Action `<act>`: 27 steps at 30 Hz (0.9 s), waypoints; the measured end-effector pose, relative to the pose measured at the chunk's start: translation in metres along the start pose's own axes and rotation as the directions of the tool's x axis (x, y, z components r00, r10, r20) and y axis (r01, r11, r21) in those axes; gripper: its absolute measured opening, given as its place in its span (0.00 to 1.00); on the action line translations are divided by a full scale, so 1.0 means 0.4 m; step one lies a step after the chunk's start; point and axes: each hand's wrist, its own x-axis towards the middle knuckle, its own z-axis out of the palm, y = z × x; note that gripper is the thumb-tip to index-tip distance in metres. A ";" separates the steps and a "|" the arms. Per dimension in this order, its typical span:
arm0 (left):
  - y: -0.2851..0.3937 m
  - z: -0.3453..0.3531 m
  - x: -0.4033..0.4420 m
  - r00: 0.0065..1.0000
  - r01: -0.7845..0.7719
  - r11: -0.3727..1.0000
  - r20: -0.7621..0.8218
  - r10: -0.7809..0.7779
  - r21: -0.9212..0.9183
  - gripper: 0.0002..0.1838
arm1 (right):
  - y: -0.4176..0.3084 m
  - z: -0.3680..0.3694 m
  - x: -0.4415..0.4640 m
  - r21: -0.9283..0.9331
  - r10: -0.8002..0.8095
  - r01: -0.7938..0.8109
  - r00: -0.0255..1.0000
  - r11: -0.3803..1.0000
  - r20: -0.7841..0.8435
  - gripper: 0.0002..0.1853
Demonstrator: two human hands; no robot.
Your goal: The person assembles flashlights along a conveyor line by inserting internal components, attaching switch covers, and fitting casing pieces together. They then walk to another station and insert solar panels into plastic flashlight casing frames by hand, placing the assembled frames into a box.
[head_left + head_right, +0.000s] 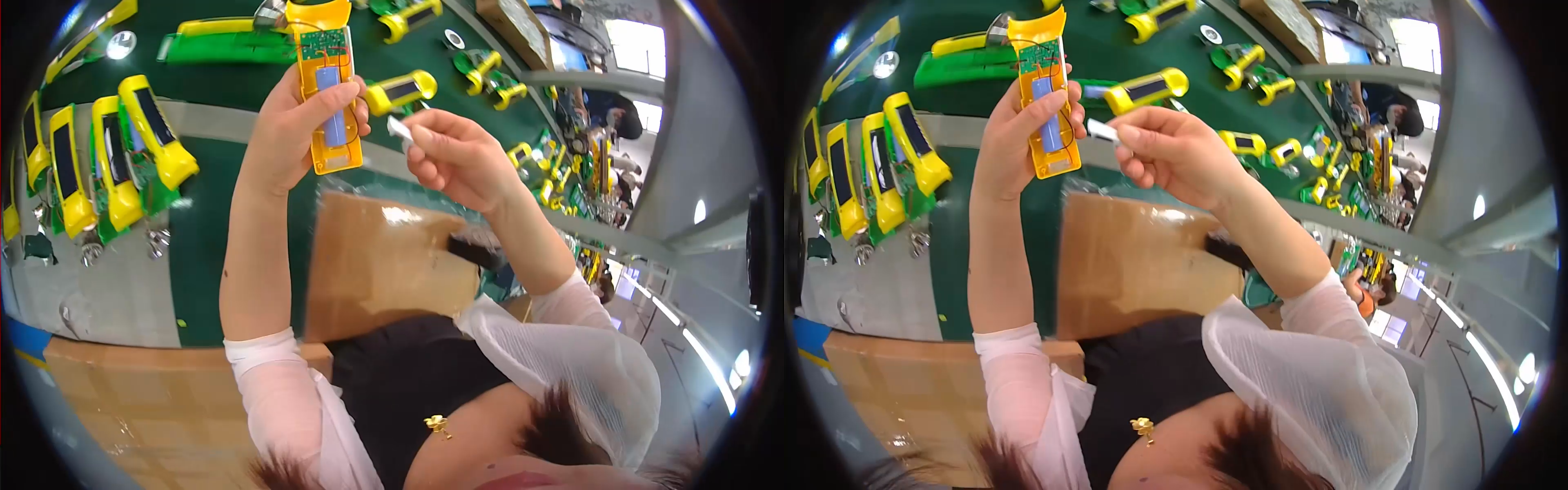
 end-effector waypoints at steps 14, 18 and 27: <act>-0.177 0.539 -0.293 0.996 0.072 0.970 0.041 -0.083 0.232 0.15 | 0.194 -0.242 -0.444 0.512 -0.128 -0.093 0.916 0.854 0.380 0.11; -0.247 0.622 -0.354 0.980 0.189 0.982 -0.063 -0.188 0.002 0.12 | 0.202 -0.270 -0.604 0.218 -0.221 0.192 0.969 0.957 0.114 0.09; -0.415 0.694 -0.391 0.994 0.097 0.956 0.012 -0.105 0.278 0.11 | 0.278 -0.309 -0.811 -0.222 -0.233 0.212 0.970 0.952 -0.072 0.05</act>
